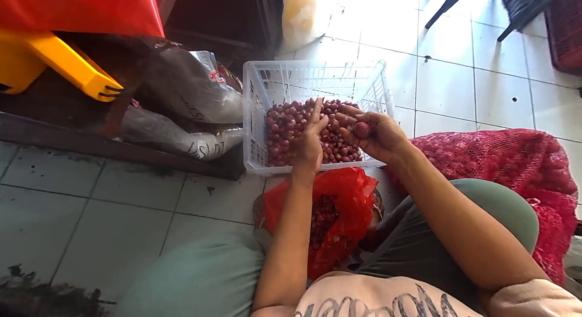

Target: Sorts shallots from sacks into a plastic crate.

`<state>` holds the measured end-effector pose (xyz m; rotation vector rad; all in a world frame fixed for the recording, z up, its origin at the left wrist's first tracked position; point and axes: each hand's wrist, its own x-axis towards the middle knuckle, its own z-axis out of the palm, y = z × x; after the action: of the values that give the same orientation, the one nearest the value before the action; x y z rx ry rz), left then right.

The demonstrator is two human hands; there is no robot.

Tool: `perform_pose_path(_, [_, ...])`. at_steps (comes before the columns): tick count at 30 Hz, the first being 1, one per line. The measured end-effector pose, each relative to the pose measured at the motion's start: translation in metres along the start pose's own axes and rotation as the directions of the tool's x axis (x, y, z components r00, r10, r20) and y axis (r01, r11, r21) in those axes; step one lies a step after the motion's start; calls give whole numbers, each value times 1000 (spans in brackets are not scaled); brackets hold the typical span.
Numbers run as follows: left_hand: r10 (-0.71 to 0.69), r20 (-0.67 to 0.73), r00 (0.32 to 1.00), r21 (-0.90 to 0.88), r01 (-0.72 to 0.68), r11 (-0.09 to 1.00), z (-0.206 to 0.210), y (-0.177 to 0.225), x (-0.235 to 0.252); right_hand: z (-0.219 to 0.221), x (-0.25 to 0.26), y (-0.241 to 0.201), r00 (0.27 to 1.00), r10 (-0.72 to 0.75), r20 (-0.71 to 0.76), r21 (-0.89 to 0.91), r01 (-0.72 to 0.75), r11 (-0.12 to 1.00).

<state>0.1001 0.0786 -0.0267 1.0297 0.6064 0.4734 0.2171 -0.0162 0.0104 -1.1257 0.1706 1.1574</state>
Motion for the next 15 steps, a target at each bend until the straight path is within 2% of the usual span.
perform_pose_path(5, [163,114,980,289,-189,938,0,-3,0,-2,-1,0,999,-39,14,32,38,999])
perform_pose_path(9, [166,252,953,524,-278,805,7,4,-12,-4,-5,2,995,-67,77,-18,69,997])
perform_pose_path(12, [244,217,945,513,-323,795,13,-2,-16,-6,-13,1,975,-121,184,-51,133,990])
perform_pose_path(15, [305,212,929,304,-359,883,15,-6,-21,-10,-25,-2,951,-188,244,-109,220,970])
